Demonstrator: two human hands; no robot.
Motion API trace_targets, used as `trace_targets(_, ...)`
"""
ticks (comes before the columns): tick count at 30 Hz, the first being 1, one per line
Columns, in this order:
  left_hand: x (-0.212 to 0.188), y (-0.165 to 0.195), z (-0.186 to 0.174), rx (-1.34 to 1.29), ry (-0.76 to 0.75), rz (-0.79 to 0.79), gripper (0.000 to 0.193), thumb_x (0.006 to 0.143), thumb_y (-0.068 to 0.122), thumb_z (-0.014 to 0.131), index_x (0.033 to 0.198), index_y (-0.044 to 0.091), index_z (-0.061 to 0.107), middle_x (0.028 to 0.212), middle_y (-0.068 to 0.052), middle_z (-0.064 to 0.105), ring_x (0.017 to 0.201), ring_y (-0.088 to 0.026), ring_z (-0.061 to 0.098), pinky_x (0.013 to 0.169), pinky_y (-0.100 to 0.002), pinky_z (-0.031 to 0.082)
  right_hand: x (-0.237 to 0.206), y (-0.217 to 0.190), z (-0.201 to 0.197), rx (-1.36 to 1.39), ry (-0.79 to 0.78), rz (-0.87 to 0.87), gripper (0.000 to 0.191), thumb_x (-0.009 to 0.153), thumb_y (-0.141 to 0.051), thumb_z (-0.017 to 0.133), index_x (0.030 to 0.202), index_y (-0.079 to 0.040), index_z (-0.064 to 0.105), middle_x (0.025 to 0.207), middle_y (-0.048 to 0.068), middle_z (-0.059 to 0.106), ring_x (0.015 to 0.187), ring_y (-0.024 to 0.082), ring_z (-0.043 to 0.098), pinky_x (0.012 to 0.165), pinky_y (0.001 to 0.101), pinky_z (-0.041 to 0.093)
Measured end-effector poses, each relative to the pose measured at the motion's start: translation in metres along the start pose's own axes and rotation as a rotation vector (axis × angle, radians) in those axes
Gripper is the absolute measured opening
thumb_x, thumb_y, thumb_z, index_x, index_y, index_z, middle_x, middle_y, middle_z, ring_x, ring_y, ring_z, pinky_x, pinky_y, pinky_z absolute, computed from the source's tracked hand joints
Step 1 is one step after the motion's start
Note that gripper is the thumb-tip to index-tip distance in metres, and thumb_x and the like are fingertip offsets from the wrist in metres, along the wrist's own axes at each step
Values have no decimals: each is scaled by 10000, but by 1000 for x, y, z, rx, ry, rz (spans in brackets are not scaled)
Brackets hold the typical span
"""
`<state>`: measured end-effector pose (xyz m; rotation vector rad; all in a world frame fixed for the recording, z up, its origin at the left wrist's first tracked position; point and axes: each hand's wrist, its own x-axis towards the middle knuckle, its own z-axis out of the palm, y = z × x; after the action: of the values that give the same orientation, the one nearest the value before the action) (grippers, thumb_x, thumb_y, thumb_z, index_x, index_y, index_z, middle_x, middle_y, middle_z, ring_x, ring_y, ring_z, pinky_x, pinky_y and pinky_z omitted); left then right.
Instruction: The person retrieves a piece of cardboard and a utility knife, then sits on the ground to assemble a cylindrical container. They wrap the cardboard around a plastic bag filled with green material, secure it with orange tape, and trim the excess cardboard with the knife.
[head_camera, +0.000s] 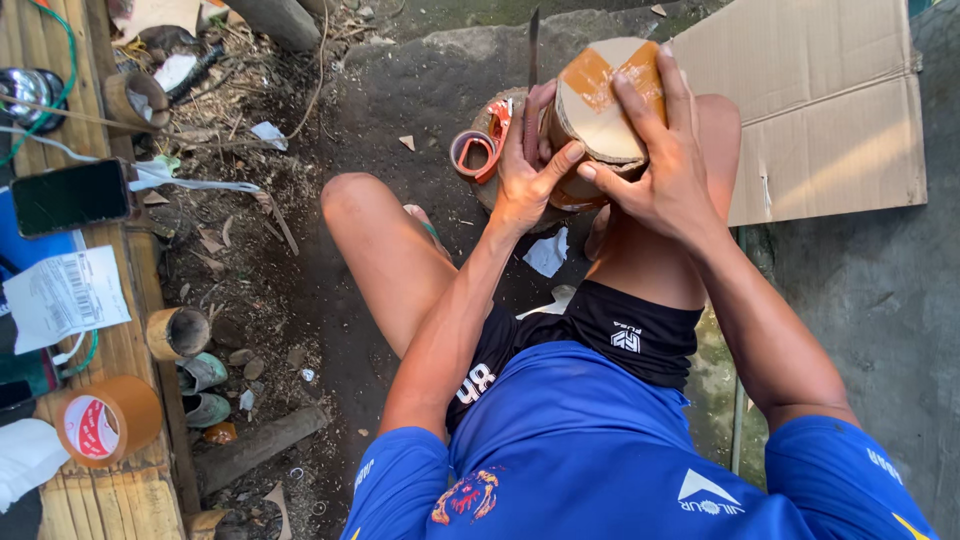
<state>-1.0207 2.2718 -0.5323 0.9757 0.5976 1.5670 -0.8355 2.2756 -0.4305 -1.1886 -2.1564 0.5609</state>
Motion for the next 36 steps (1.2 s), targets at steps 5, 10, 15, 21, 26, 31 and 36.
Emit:
trace_targets(5, -11, 4, 4, -5, 48, -14, 998, 855, 147, 871, 1593, 77, 202, 1462, -45, 412, 1367, -187, 477, 1153, -355, 431, -3, 15, -11, -62, -69, -115, 833, 831, -449, 884, 1549, -151, 583, 1719, 224, 247, 1583, 491, 283, 1314, 556, 286)
trace_targets(10, -13, -2, 3, 96, 39, -12, 842, 886, 140, 887, 1527, 31, 352, 1423, -65, 477, 1314, -154, 514, 1150, -311, 459, -5, 26, -13, -46, -69, -149, 754, 859, -452, 874, 1512, -157, 639, 1720, 221, 274, 1575, 470, 323, 1306, 542, 314)
trace_targets(15, -2, -3, -3, 147, 90, -25, 886, 841, 139, 910, 1542, 31, 379, 1427, -33, 495, 1146, -100, 522, 946, -257, 457, 2, 37, 0, -73, -38, -176, 704, 887, -432, 874, 1500, -159, 662, 1715, 223, 319, 1551, 451, 379, 1287, 523, 363)
trace_targets(21, -8, -7, -19, 99, 111, -31, 740, 909, 226, 803, 1533, 74, 435, 1333, 13, 528, 936, -62, 489, 814, -235, 426, 12, 40, 5, -78, 4, -260, 650, 934, -425, 874, 1464, -106, 673, 1689, 206, 332, 1540, 420, 402, 1282, 478, 378)
trace_targets(26, 0, -26, -67, 437, 409, -22, 454, 1128, 333, 423, 1446, 54, 591, 1284, -60, 708, 1033, -123, 610, 842, -288, 465, 1, 31, 10, -87, -5, -187, 647, 957, -464, 869, 1449, -84, 687, 1693, 205, 348, 1506, 406, 440, 1257, 468, 407)
trace_targets(31, 21, -38, -91, 1103, 166, -158, 426, 1011, 224, 520, 1388, 29, 544, 1141, -222, 678, 1071, -376, 655, 927, -450, 503, -3, 29, 5, -48, -9, -213, 664, 899, -462, 876, 1417, -90, 690, 1675, 206, 366, 1483, 412, 458, 1238, 468, 413)
trace_targets(36, 29, -50, -83, 1272, 24, -221, 358, 1044, 228, 537, 1333, 32, 619, 1210, -262, 674, 1153, -415, 645, 996, -479, 499, -3, 32, 2, -46, -7, -235, 687, 852, -464, 885, 1410, -106, 707, 1674, 207, 374, 1500, 430, 432, 1265, 500, 373)
